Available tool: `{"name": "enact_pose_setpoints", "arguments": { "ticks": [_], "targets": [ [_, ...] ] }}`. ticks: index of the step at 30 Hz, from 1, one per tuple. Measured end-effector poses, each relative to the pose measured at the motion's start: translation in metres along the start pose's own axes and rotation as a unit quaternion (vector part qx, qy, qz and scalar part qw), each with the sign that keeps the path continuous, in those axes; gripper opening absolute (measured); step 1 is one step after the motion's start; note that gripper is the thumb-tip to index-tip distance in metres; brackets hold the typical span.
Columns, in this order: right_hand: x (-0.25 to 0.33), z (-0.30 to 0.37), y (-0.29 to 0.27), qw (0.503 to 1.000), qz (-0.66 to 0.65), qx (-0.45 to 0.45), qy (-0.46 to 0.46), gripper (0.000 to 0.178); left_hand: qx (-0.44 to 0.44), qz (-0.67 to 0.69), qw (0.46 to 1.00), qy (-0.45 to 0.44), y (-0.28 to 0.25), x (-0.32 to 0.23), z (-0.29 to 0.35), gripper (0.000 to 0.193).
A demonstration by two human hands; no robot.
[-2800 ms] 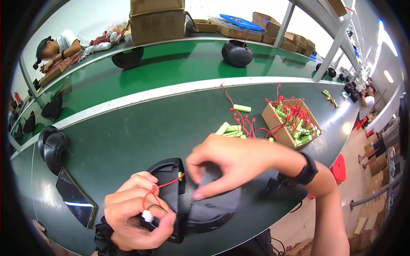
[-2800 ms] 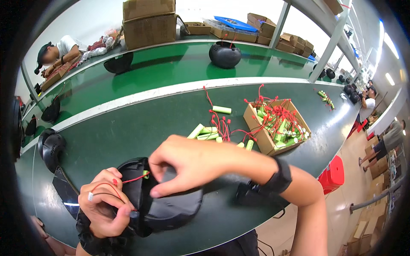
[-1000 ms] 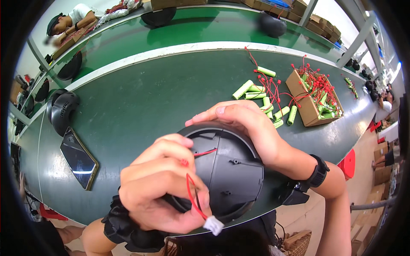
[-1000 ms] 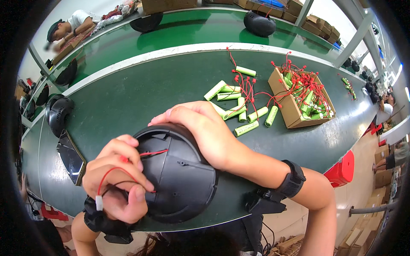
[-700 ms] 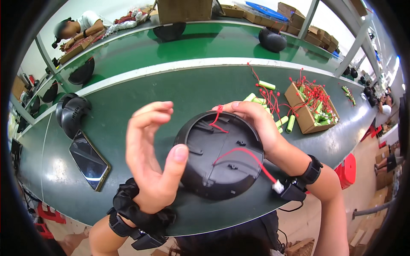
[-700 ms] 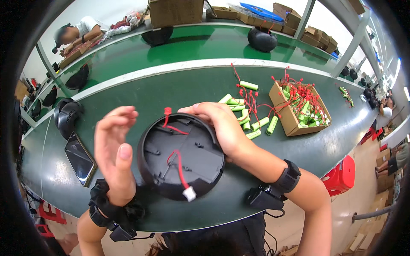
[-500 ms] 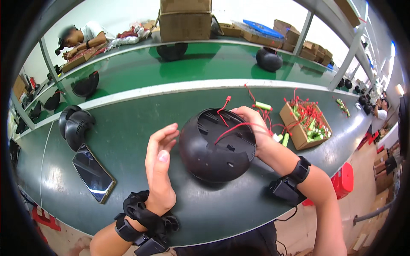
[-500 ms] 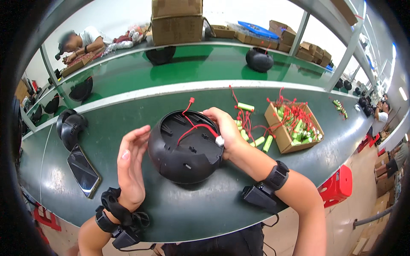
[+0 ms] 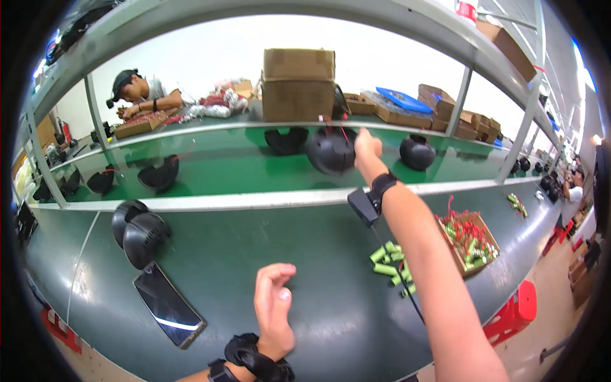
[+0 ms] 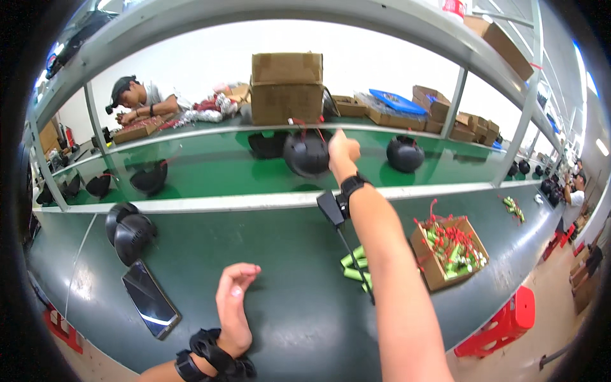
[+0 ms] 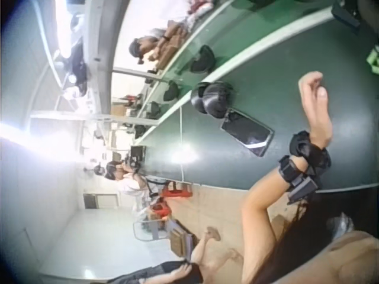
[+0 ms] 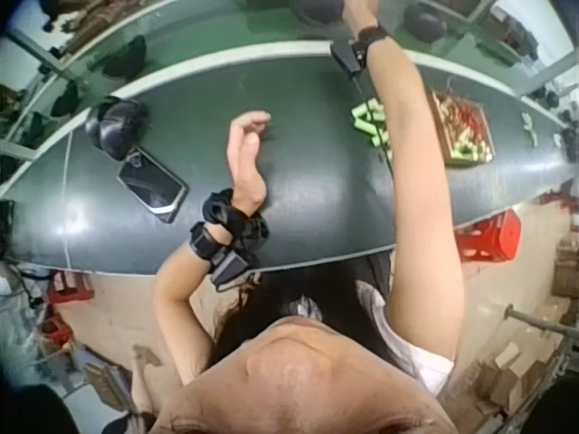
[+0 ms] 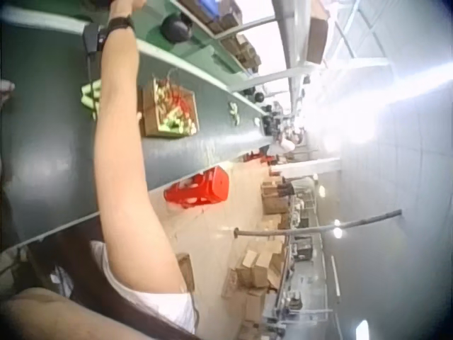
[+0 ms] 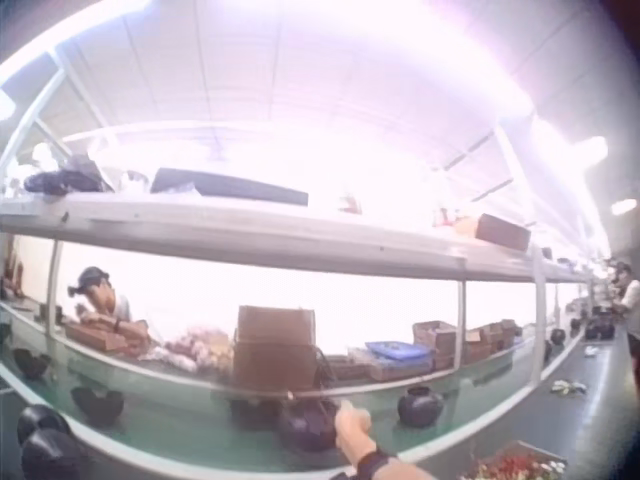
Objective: The person is assembling a round plastic electronic device, inserting batteries and connecting wires.
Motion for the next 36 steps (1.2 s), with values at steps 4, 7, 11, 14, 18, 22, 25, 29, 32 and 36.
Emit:
{"name": "enact_pose_setpoints", "arguments": {
  "ticks": [4, 7, 11, 14, 18, 22, 25, 29, 32, 36],
  "targets": [
    [-0.034, -0.022, 0.001, 0.997, 0.025, -0.061, 0.033, 0.047, 0.027, 0.049, 0.998, 0.007, 0.005, 0.0, 0.002, 0.031],
    [-0.048, -0.027, 0.005, 0.995, 0.006, -0.081, 0.06, 0.045, 0.007, 0.037, 0.999, 0.024, 0.006, -0.007, 0.0, 0.023],
    [-0.038, -0.031, 0.013, 0.999, 0.009, -0.041, -0.019, 0.04, 0.015, 0.019, 1.0, -0.001, 0.009, -0.005, -0.001, 0.037],
    [-0.029, -0.034, 0.011, 0.996, 0.029, -0.06, -0.067, 0.033, -0.018, 0.034, 0.999, 0.014, 0.006, -0.007, -0.003, 0.031],
    [0.037, -0.019, -0.007, 0.921, 0.006, -0.138, -0.364, 0.024, -0.093, 0.099, 0.991, 0.01, 0.001, -0.025, -0.006, 0.01],
    [0.13, 0.052, -0.005, 0.83, -0.22, -0.07, -0.507, 0.019, -0.039, 0.045, 0.998, 0.021, 0.0, -0.019, -0.001, 0.018],
    [0.172, 0.155, 0.035, 0.783, -0.185, 0.141, -0.577, 0.011, -0.061, 0.014, 0.998, -0.006, -0.008, -0.012, 0.003, 0.011],
    [0.121, 0.192, 0.127, 0.711, 0.083, 0.249, -0.652, 0.023, -0.033, -0.016, 0.999, 0.003, -0.002, -0.014, 0.004, 0.006],
    [0.061, 0.162, 0.174, 0.667, 0.4, 0.235, -0.584, 0.049, -0.071, 0.053, 0.995, -0.046, -0.004, 0.015, 0.006, 0.014],
    [0.022, 0.109, 0.183, 0.656, 0.458, 0.224, -0.557, 0.062, -0.107, 0.055, 0.992, -0.042, -0.007, 0.011, 0.004, 0.013]
  ]
}}
Point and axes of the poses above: each hand's wrist, its own z-axis away from the middle knuckle, its own y-axis out of the palm, x = y × z, the point moved 9 cm from there along -z, towards the middle knuckle, and after that the axes turned 4 degrees about -x, right-handed, at the moved point
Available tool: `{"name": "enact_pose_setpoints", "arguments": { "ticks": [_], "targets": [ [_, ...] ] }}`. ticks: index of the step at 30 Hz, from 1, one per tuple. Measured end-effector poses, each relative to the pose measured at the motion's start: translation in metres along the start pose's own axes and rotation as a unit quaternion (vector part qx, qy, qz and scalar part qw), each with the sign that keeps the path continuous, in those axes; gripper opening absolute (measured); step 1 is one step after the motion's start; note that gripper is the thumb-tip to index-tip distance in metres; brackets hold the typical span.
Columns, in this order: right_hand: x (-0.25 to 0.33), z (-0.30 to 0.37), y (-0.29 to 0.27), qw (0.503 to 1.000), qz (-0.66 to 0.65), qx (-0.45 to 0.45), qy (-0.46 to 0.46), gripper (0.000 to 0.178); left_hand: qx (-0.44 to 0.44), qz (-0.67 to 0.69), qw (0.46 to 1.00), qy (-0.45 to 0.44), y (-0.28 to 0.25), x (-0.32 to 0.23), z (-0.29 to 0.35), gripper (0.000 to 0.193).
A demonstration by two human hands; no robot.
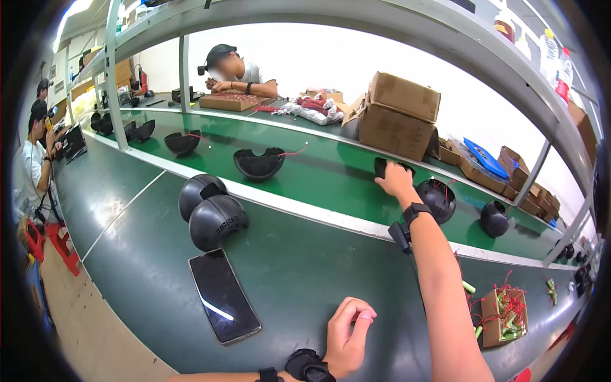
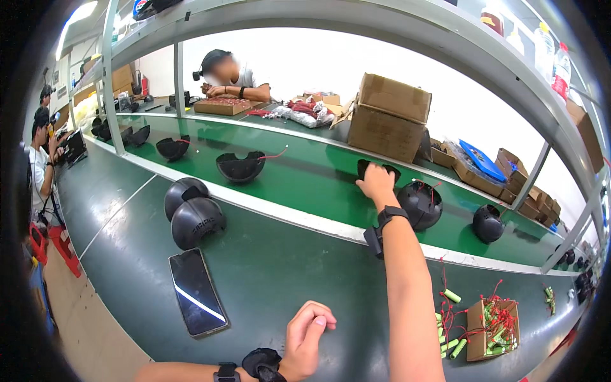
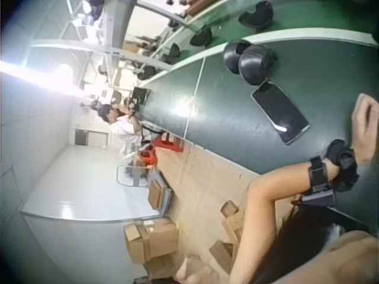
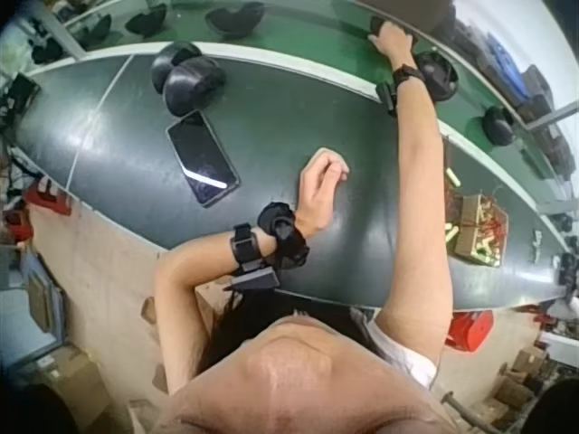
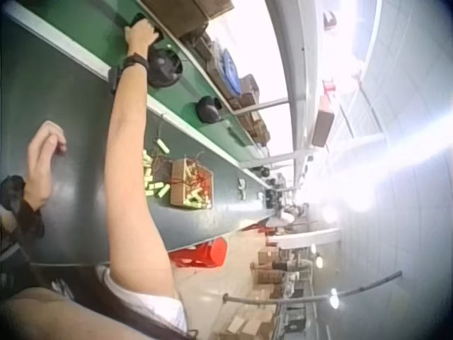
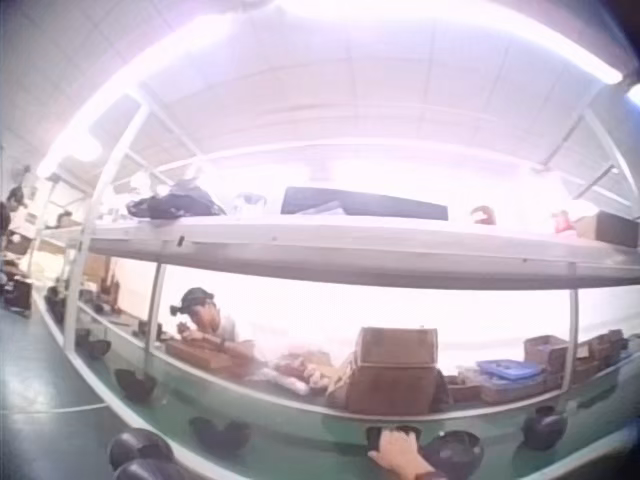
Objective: The person is assembling a round plastic electronic device, inserting batteries and connecting wires.
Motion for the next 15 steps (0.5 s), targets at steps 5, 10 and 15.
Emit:
{"name": "enact_pose_setpoints", "arguments": {
  "ticks": [5, 10, 15],
  "targets": [
    [0.026, 0.018, -0.022, 0.994, 0.007, 0.064, -0.083, 0.034, 0.013, 0.003, 1.0, -0.028, -0.001, 0.002, -0.002, 0.018],
    [0.112, 0.068, -0.098, 0.921, -0.229, 0.076, -0.306, 0.034, -0.002, 0.018, 1.0, -0.009, 0.003, 0.004, -0.005, 0.019],
    [0.205, 0.152, -0.145, 0.828, -0.263, 0.151, -0.472, 0.03, 0.029, -0.015, 0.999, -0.035, 0.002, 0.004, -0.005, 0.027]
  ]
}}
Point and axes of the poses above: each hand's wrist, its own z-axis away from the middle knuckle, its own y-axis out of the palm, x = y × z, the point moved 9 cm from there along -z, towards the middle knuckle, and after that the axes turned 4 degrees about -x, right-handed, at the moved point
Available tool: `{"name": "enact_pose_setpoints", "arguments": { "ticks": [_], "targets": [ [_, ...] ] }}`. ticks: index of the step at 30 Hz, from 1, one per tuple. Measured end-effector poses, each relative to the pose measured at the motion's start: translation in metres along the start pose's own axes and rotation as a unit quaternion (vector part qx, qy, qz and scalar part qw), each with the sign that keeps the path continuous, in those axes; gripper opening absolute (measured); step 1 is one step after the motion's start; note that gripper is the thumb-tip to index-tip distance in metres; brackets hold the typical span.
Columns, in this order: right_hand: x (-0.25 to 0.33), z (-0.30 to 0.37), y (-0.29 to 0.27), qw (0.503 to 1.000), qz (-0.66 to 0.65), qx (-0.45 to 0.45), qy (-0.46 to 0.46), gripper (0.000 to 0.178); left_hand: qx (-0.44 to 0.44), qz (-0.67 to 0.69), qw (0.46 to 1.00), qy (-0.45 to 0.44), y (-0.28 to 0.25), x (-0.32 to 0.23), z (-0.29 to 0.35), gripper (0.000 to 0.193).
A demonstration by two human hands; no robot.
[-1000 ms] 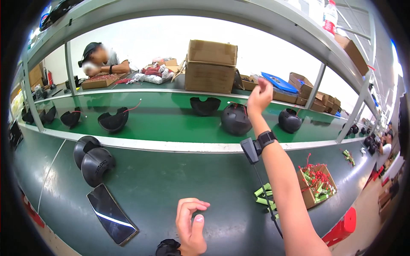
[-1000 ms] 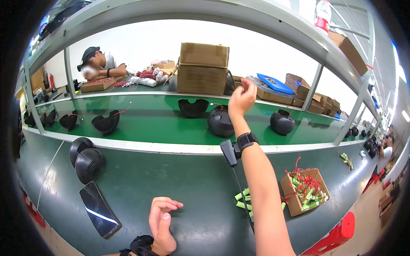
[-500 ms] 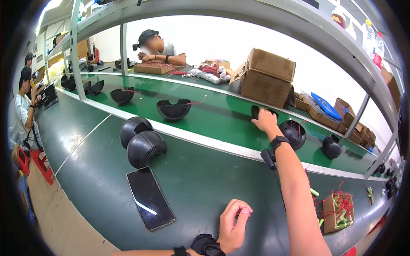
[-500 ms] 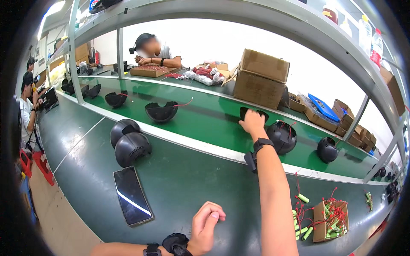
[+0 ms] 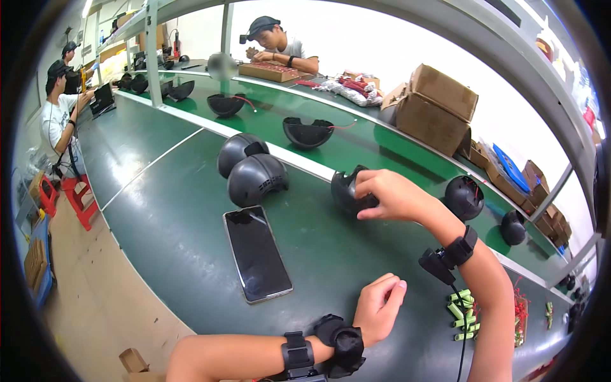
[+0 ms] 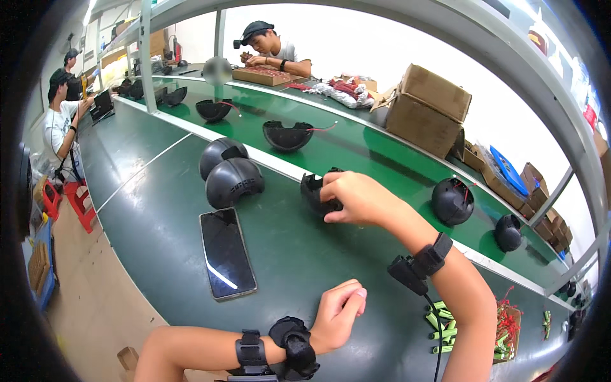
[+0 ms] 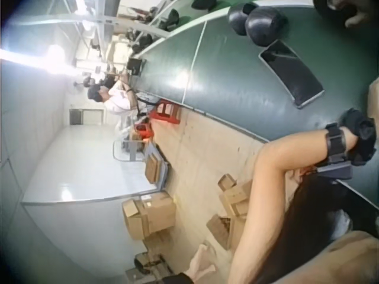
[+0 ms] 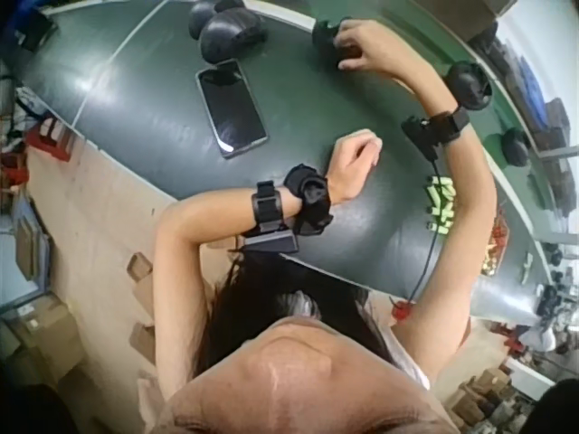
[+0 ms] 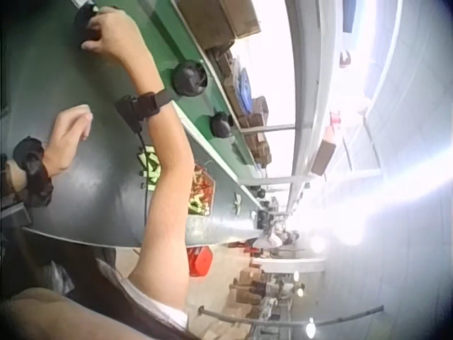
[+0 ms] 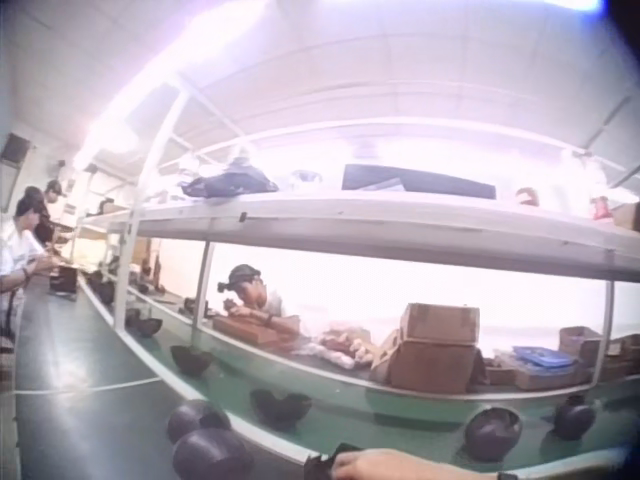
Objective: The person is assembling a round plastic electronic device, inserting batteries and connecting wires.
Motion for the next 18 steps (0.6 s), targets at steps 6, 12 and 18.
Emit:
{"name": "enact_pose_setpoints", "arguments": {
  "ticks": [6, 12, 18],
  "targets": [
    [0.003, -0.037, -0.017, 0.988, -0.107, 0.101, 0.043, 0.051, 0.004, -0.009, 1.0, -0.014, 0.005, 0.005, 0.004, 0.032],
    [-0.045, -0.135, -0.049, 0.986, 0.102, -0.1, 0.081, 0.036, 0.046, -0.122, 0.992, -0.002, 0.009, 0.001, 0.005, 0.027],
    [-0.086, -0.188, 0.033, 0.964, 0.122, -0.051, 0.232, 0.032, 0.066, -0.18, 0.98, 0.044, 0.014, -0.002, 0.008, 0.021]
  ]
}}
Point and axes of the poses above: each hand's wrist, its own z-axis away from the middle knuckle, its own y-axis out of the palm, x = y × z, the point moved 9 cm from there along -z, towards the middle knuckle, and after that the axes turned 4 degrees about -x, right-handed, at the moved point
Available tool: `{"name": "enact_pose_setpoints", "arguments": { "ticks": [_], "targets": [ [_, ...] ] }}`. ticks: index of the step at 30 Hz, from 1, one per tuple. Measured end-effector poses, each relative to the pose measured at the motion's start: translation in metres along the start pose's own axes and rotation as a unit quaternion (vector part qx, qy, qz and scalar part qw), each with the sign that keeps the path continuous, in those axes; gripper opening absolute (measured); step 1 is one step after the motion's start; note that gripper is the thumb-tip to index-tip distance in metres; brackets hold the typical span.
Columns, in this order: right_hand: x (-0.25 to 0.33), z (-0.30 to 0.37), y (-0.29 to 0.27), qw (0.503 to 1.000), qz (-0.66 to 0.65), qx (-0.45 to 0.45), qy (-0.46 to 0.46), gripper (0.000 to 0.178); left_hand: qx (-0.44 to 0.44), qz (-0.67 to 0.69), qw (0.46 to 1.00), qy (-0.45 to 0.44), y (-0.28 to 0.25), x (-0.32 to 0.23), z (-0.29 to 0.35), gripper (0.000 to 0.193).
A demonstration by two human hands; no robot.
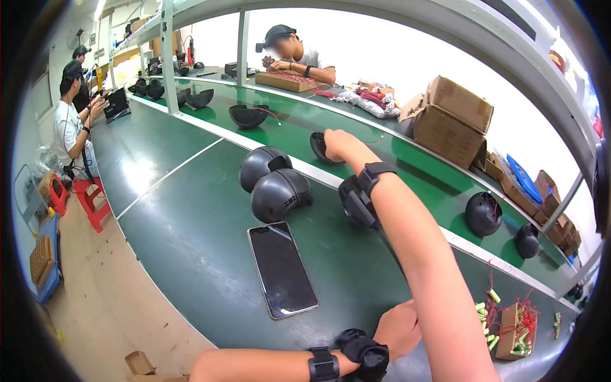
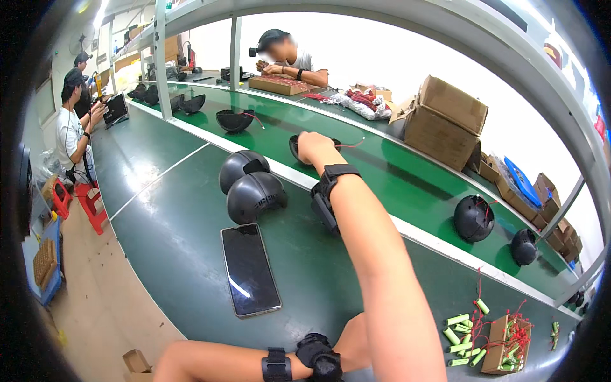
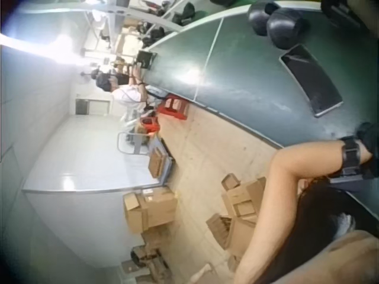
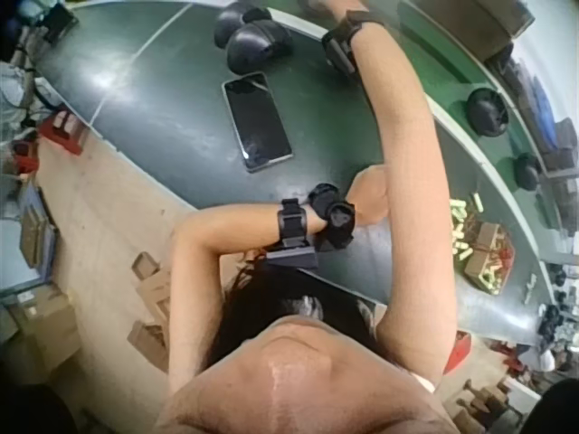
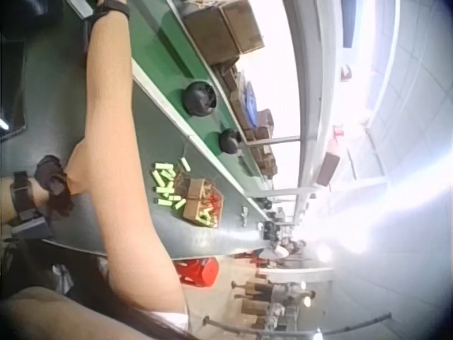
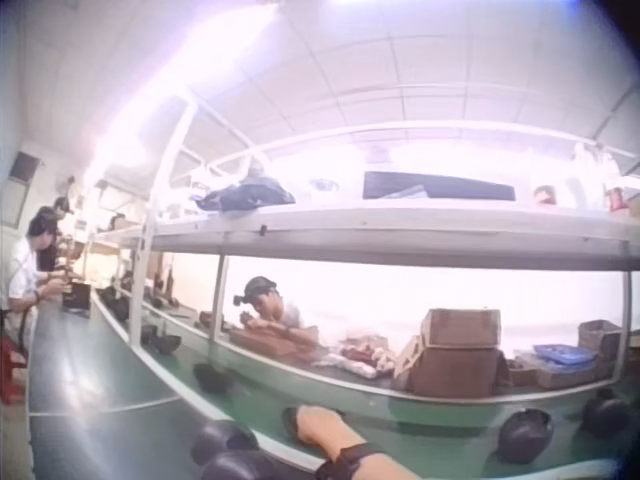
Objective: The person is assembling a round plastic electronic device, inserting batteries and connecting wires.
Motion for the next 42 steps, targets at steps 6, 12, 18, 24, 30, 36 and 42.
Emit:
{"name": "enact_pose_setpoints", "arguments": {
  "ticks": [6, 12, 18, 24, 30, 36, 42],
  "targets": [
    [-0.036, 0.011, -0.017, 0.993, 0.095, -0.065, 0.018, 0.017, 0.027, 0.003, 1.0, 0.001, 0.006, 0.005, -0.003, 0.019],
    [-0.09, 0.05, -0.082, 0.969, -0.241, -0.039, 0.044, 0.015, -0.007, -0.017, 1.0, 0.024, -0.004, -0.007, -0.006, 0.025],
    [-0.116, 0.182, -0.135, 0.857, -0.501, -0.029, 0.116, 0.013, 0.034, -0.013, 0.978, 0.204, -0.006, -0.054, 0.005, 0.013],
    [-0.086, 0.343, -0.092, 0.693, -0.675, 0.039, 0.25, 0.01, -0.039, -0.078, 0.892, 0.444, -0.028, -0.11, 0.032, 0.027],
    [-0.045, 0.46, -0.031, 0.466, -0.818, 0.061, 0.331, 0.02, 0.151, -0.201, 0.874, 0.415, 0.027, -0.098, 0.021, 0.029],
    [-0.026, 0.48, -0.056, 0.764, -0.629, 0.034, 0.137, 0.018, 0.167, -0.239, 0.865, 0.409, 0.017, -0.094, 0.021, 0.039],
    [0.002, 0.483, -0.139, 0.971, 0.056, -0.219, -0.079, 0.015, 0.194, -0.229, 0.856, 0.42, 0.018, -0.072, 0.018, 0.042]
  ]
}}
Point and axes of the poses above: each hand's wrist, its own z-axis away from the middle knuckle, its own y-axis out of the palm, x = y × z, the point moved 9 cm from there along -z, towards the middle knuckle, and after that the axes turned 4 degrees about -x, right-handed, at the moved point
